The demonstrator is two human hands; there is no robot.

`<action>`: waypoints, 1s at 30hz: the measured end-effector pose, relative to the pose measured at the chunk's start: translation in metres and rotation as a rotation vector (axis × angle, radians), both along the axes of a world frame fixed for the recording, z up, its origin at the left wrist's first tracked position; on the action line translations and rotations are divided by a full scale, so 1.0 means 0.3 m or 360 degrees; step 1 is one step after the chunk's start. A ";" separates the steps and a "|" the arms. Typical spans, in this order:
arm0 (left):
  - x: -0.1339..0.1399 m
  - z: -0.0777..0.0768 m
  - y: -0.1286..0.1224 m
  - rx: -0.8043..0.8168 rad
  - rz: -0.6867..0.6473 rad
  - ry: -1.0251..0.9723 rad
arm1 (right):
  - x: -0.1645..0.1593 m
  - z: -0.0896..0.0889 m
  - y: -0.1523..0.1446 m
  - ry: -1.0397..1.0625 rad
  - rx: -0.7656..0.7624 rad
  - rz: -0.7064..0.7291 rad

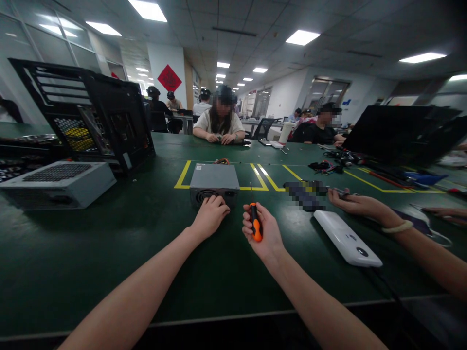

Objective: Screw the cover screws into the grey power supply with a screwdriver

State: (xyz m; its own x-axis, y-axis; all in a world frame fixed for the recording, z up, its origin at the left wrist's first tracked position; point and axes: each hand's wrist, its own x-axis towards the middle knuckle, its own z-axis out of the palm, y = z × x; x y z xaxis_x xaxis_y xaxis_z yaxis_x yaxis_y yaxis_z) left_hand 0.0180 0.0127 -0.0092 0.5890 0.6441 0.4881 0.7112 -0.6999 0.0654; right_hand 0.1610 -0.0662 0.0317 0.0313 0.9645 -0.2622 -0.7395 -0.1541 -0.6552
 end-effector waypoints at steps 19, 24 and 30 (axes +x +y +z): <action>-0.025 0.009 0.036 -0.0958 -0.0238 -0.1192 | -0.014 -0.017 -0.001 -0.0115 0.0105 0.0267; -0.048 0.050 0.029 -0.1474 -0.0380 -0.1914 | -0.027 -0.016 -0.011 -0.0231 0.0158 0.0552; -0.072 0.077 0.037 -0.1804 -0.0540 -0.2385 | -0.041 -0.007 -0.019 -0.0317 0.0092 0.0813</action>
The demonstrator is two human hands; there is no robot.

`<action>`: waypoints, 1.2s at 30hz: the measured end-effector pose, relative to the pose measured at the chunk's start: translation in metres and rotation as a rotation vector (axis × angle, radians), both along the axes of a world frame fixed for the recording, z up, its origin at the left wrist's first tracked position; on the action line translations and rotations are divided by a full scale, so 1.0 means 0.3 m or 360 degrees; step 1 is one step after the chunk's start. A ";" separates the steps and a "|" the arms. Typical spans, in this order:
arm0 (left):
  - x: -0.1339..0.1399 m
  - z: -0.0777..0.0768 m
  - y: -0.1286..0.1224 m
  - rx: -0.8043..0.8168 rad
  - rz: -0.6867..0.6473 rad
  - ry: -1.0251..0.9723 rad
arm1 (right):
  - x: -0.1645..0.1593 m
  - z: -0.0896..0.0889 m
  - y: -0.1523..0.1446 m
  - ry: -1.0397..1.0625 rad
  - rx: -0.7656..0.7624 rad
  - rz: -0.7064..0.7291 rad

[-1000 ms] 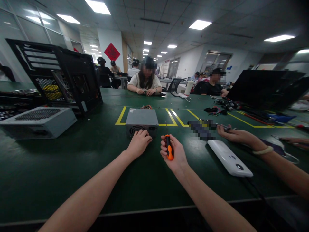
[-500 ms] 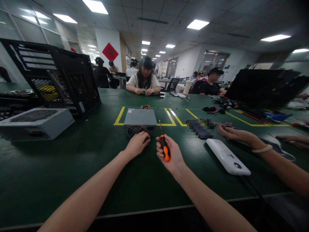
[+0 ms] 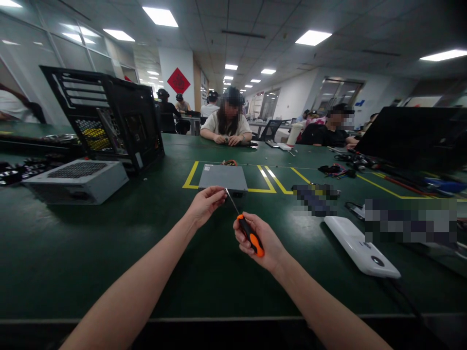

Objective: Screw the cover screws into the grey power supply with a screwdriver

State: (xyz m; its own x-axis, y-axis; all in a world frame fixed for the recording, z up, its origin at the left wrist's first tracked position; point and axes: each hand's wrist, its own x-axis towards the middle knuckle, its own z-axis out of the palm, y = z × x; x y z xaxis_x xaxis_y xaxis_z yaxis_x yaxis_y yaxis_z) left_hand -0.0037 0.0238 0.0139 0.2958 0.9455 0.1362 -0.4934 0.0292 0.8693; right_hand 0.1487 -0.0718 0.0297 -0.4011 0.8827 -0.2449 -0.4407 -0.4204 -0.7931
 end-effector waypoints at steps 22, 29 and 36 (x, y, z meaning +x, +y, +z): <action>-0.032 0.022 0.001 -0.0060 -0.0073 -0.0056 | -0.004 -0.019 0.004 -0.0096 -0.0041 0.0034; -0.042 0.023 0.001 0.0074 -0.0070 0.0138 | 0.000 -0.027 0.003 -0.0154 -0.0066 0.0074; -0.023 0.018 -0.007 0.0062 -0.0066 0.0139 | -0.018 -0.013 -0.002 -0.0072 -0.0095 0.0002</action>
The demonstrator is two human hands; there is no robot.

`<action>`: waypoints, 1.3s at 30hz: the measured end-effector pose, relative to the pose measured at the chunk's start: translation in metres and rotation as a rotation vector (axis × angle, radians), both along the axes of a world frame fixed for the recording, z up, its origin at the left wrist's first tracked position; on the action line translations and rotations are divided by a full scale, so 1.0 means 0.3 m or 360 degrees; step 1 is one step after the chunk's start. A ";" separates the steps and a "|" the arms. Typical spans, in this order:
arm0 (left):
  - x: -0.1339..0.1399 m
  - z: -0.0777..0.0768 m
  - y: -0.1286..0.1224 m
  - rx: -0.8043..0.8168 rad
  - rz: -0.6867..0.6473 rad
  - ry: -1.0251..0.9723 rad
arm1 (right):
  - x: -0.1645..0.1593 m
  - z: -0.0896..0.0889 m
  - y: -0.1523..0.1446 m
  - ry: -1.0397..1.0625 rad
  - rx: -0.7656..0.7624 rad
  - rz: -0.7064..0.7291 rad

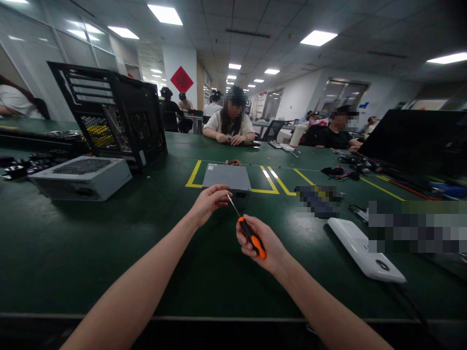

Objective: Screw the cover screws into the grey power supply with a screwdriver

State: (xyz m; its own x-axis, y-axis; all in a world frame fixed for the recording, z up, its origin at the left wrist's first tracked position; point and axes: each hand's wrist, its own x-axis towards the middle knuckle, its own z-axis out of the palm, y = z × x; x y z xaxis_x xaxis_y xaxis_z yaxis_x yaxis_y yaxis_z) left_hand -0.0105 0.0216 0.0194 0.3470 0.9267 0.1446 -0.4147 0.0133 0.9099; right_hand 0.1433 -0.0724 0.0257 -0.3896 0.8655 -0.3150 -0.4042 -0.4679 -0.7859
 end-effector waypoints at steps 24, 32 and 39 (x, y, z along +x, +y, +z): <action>0.050 -0.068 -0.010 -0.0086 -0.0163 0.0466 | 0.006 -0.030 -0.034 0.0115 -0.0219 -0.0678; 0.050 -0.073 -0.009 -0.0083 -0.0163 0.0434 | 0.003 -0.024 -0.020 0.0145 -0.0253 -0.0682; 0.051 -0.076 -0.006 -0.0085 -0.0164 0.0433 | 0.008 -0.033 -0.009 0.0157 -0.0247 -0.0665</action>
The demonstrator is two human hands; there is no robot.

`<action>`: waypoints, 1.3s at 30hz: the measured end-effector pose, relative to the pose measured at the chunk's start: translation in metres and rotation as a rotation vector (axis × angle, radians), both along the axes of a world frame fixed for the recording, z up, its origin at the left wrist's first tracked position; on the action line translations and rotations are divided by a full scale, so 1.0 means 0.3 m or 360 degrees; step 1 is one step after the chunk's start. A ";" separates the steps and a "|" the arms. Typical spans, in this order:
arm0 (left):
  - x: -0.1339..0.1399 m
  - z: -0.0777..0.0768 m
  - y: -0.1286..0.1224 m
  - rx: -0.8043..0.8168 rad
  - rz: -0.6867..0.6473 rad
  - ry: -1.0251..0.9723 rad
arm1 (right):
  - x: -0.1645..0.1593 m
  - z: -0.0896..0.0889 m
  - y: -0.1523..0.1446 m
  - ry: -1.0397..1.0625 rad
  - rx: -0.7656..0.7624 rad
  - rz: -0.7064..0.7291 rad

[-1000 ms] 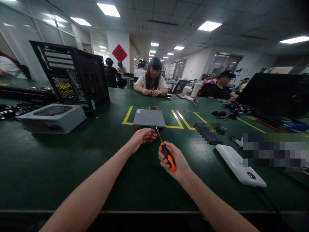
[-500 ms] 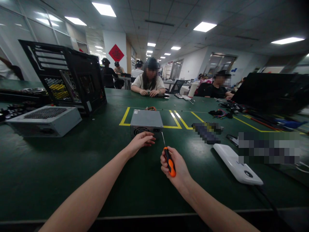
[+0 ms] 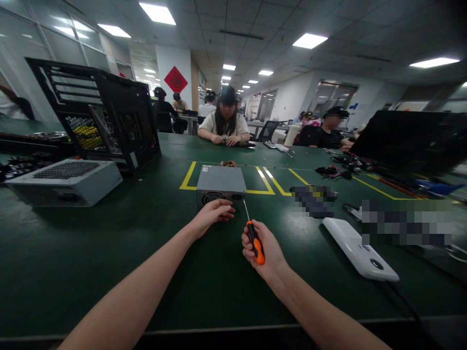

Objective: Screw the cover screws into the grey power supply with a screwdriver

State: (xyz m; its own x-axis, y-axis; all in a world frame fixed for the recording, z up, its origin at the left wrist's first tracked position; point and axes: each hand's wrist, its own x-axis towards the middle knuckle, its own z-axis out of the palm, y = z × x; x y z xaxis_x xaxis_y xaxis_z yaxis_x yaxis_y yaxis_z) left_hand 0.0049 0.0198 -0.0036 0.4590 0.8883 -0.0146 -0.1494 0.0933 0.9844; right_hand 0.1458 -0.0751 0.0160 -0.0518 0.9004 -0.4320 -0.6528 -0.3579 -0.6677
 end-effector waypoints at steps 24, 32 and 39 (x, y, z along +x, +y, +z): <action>-0.002 -0.004 0.001 0.0049 -0.0029 0.0059 | -0.008 0.001 0.015 -0.0082 0.0005 -0.0144; 0.000 -0.030 0.014 0.0590 0.0136 0.0434 | -0.007 0.000 0.010 -0.0021 -0.0002 -0.0008; 0.011 -0.039 -0.020 0.1260 0.0145 0.0980 | -0.004 0.004 0.009 -0.0017 -0.0041 -0.0100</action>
